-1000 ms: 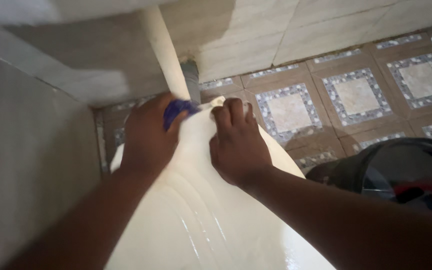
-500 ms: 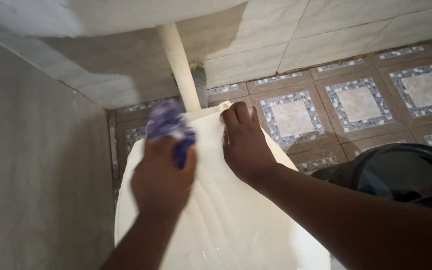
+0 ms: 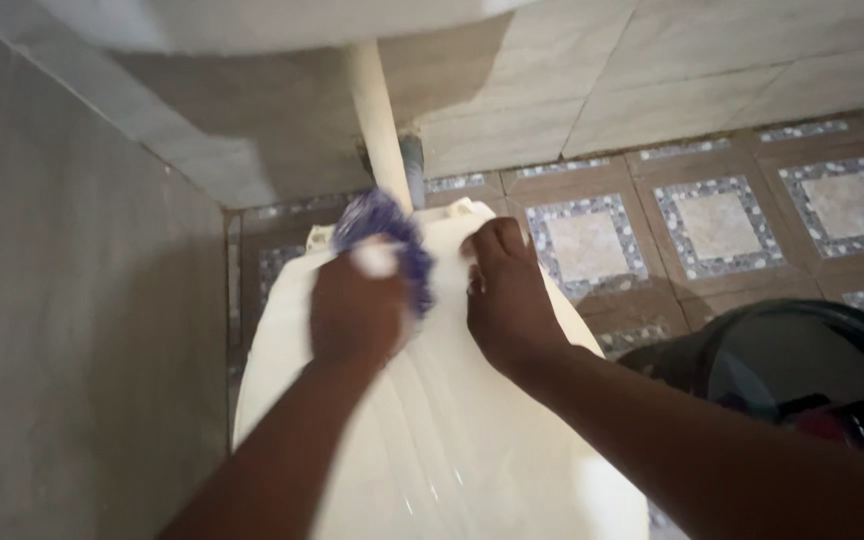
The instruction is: The person cleans a toilet by hand with a blue mesh cloth and soapy water, wiping the lid and seat, lifting the seat to scrub the rim, and then scrubbing the exterior and tank.
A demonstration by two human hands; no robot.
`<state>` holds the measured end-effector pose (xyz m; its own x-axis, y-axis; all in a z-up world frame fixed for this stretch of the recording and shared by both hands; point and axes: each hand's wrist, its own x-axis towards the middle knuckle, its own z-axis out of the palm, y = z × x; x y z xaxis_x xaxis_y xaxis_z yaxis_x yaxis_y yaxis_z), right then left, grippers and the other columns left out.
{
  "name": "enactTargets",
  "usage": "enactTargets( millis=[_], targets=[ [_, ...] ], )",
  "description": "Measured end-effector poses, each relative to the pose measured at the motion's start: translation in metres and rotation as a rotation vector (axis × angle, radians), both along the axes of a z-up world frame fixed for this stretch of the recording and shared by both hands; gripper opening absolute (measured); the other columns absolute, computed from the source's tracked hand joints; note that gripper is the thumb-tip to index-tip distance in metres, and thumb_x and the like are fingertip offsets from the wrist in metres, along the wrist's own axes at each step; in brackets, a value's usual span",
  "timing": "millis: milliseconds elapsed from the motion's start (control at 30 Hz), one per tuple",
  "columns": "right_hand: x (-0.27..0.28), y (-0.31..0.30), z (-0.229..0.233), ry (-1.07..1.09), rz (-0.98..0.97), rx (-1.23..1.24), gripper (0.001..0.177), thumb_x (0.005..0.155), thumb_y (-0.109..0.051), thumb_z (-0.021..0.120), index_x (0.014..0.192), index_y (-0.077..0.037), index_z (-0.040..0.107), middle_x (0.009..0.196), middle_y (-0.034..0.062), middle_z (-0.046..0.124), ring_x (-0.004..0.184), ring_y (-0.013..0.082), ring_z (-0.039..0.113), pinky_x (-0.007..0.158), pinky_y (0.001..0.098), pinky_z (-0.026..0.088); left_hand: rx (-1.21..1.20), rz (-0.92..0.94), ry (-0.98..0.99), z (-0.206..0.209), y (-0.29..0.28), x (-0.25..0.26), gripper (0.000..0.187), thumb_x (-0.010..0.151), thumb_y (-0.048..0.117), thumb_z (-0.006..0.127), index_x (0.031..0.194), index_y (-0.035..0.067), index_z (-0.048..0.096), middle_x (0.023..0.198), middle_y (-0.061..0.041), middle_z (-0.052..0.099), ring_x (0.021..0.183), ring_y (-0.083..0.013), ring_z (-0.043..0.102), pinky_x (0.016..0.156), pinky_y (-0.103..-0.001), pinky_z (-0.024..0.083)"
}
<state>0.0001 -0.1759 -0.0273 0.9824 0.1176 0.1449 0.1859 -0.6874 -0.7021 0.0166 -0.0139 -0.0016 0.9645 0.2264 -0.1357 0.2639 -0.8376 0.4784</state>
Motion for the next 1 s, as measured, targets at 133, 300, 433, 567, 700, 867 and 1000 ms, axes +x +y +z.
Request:
enactTargets(
  millis=[133,300,433,567,700,867,1000],
  targets=[
    [-0.002,0.004,0.004,-0.108,-0.016,0.007,0.032,0.086,0.009,0.053,0.116,0.000,0.058,0.118,0.0212,0.055,0.111,0.0416,0.056,0.095,0.0488,0.046,0.057,0.043,0.003,-0.006,0.039,-0.015,0.046,0.107,0.044,0.047,0.100,0.009,0.076,0.099,-0.019,0.075,0.095,-0.0383,0.072,0.086,-0.049,0.056],
    [0.010,0.023,0.005,-0.170,-0.102,-0.029,0.039,0.081,-0.003,0.068,0.120,-0.001,0.059,0.126,0.0210,0.056,0.118,0.0416,0.055,0.100,0.0480,0.045,0.025,0.040,-0.023,-0.026,0.038,0.032,0.043,0.105,0.042,0.049,0.099,0.009,0.076,0.100,-0.020,0.075,0.095,-0.0385,0.072,0.087,-0.049,0.056],
    [0.037,0.044,0.005,-0.244,0.090,0.063,0.069,0.070,-0.017,0.084,0.130,0.003,0.056,0.132,0.0266,0.056,0.119,0.0431,0.055,0.098,0.0473,0.047,-0.146,0.038,-0.032,-0.031,0.032,0.067,0.042,0.104,0.040,0.050,0.099,0.008,0.076,0.100,-0.020,0.075,0.095,-0.0386,0.072,0.087,-0.049,0.056],
    [0.088,0.067,-0.006,0.136,0.057,0.060,0.048,0.084,-0.035,0.082,0.120,-0.007,0.064,0.113,0.0153,0.074,0.108,0.0311,0.070,0.093,0.0419,0.056,-0.540,0.111,-0.098,-0.011,0.048,0.114,0.040,0.103,0.039,0.051,0.099,0.008,0.076,0.101,-0.020,0.074,0.095,-0.0388,0.071,0.087,-0.049,0.056],
    [0.134,0.076,-0.020,0.487,-0.089,0.188,0.030,0.095,-0.024,0.063,0.120,-0.007,0.068,0.112,0.0114,0.079,0.096,0.0227,0.078,0.081,0.0391,0.061,-0.749,0.193,-0.081,-0.012,0.076,0.138,0.038,0.102,0.037,0.053,0.099,0.007,0.076,0.101,-0.020,0.074,0.096,-0.0389,0.071,0.087,-0.048,0.056],
    [0.155,0.077,-0.022,0.747,-0.136,0.628,0.040,0.095,-0.008,0.054,0.134,-0.015,0.059,0.126,0.0109,0.075,0.093,0.0198,0.065,0.077,0.0381,0.051,-0.566,0.153,0.142,-0.057,0.100,0.139,0.036,0.101,0.035,0.054,0.099,0.007,0.076,0.102,-0.021,0.073,0.096,-0.0391,0.071,0.087,-0.048,0.056],
    [0.172,0.092,-0.008,1.183,-0.274,0.887,0.035,0.099,-0.007,0.039,0.131,0.009,0.043,0.131,0.0257,0.061,0.113,0.0353,0.070,0.092,0.0493,0.062,-0.330,-0.138,0.329,-0.085,0.087,0.130,0.035,0.100,0.034,0.056,0.098,0.006,0.077,0.102,-0.021,0.073,0.096,-0.0393,0.070,0.088,-0.048,0.055]
  ],
)
